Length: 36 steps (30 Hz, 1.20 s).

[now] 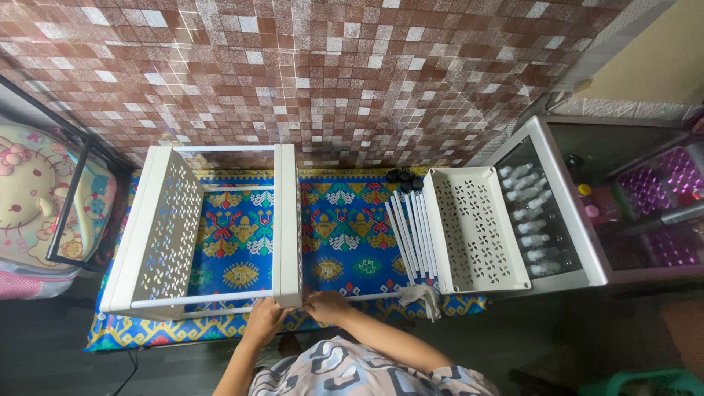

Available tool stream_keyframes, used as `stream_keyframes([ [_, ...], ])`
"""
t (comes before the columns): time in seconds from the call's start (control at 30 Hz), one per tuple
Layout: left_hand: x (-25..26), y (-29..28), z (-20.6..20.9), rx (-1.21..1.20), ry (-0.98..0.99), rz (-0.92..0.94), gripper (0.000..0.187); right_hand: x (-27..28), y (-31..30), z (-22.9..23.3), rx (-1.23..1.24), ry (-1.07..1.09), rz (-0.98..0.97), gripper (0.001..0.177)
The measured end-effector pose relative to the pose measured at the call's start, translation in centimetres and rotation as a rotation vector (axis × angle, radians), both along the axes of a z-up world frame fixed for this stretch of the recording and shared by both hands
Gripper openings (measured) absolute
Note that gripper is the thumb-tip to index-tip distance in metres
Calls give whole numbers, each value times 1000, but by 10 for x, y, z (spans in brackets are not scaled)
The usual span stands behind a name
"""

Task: The person disassembles a white plastic shelving unit on a patterned table. They remove the side panels and horizontal support rods one by one, placing them on the table. The task is shown from start to finish, ending with the unit fully taken apart.

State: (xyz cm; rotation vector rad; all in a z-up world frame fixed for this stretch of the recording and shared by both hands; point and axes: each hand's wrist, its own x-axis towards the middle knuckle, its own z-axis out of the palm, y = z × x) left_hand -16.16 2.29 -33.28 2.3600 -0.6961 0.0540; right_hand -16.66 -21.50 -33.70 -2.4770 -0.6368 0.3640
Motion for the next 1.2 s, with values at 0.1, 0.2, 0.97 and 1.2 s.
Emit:
stream_keyframes([
  [0.1,2,1,-1,-20,6,7,20,4,0,5,11,34,1,27],
  [0.2,3,2,-1,363,262,34,38,5,-1,5,-43,142,-16,33],
  [0.97,-23,-28,13,39,3,272,47,176,-236,64,-478,-20,-1033,27],
  [1.2,-53,-3,66,-42,235,170,27,172,-232,73,-414,-311,-1022,44],
])
